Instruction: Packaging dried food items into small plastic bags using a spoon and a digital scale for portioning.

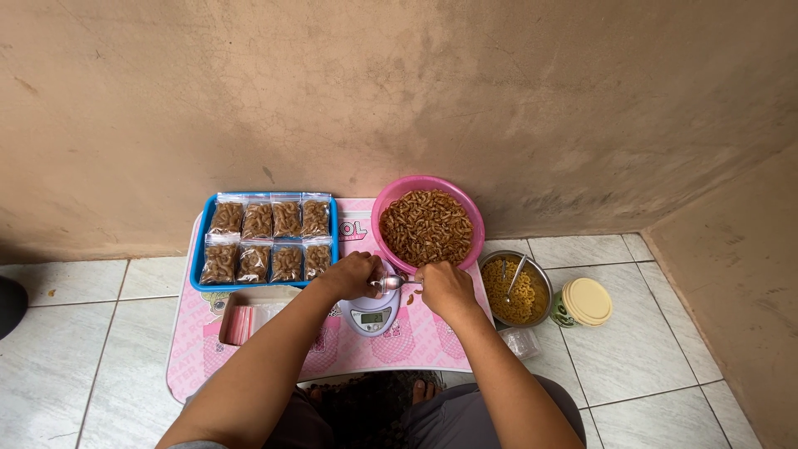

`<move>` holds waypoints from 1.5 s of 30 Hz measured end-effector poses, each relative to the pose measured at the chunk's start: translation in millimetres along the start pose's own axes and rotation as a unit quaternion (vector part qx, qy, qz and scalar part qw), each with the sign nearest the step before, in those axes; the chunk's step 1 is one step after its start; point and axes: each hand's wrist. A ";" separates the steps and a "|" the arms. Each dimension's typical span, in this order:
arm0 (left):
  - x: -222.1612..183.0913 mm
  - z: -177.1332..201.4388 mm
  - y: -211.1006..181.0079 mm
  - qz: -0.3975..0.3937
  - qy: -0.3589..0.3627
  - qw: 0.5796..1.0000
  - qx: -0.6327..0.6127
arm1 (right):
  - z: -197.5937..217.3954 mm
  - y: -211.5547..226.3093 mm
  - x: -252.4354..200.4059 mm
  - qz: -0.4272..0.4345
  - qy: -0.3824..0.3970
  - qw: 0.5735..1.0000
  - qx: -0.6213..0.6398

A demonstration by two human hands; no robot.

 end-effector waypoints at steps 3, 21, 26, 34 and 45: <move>-18.7 21.0 -3.2 0.006 0.022 0.993 -0.117 | 1.6 -5.6 1.3 0.023 -0.031 0.999 0.007; -8.2 52.8 -40.0 -0.025 -0.118 0.914 -0.387 | 37.8 -37.9 20.3 0.157 -0.344 0.923 -0.075; 0.8 57.2 -49.3 -0.055 -0.169 0.929 -0.324 | 40.1 -47.1 25.0 0.136 -0.306 0.941 -0.053; 4.9 59.4 -56.8 -0.095 -0.177 0.936 -0.289 | 59.8 -51.7 23.7 0.071 -0.213 0.974 0.032; 15.1 49.5 -31.5 -0.065 -0.179 0.938 -0.290 | 57.1 -76.7 31.4 -0.021 -0.156 0.984 0.082</move>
Point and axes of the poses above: each hand's wrist, its own x-axis towards the middle knuckle, its own z-axis out of the back of the hand, y = z × x, and after that the axes turned 2 degrees about z, right-handed
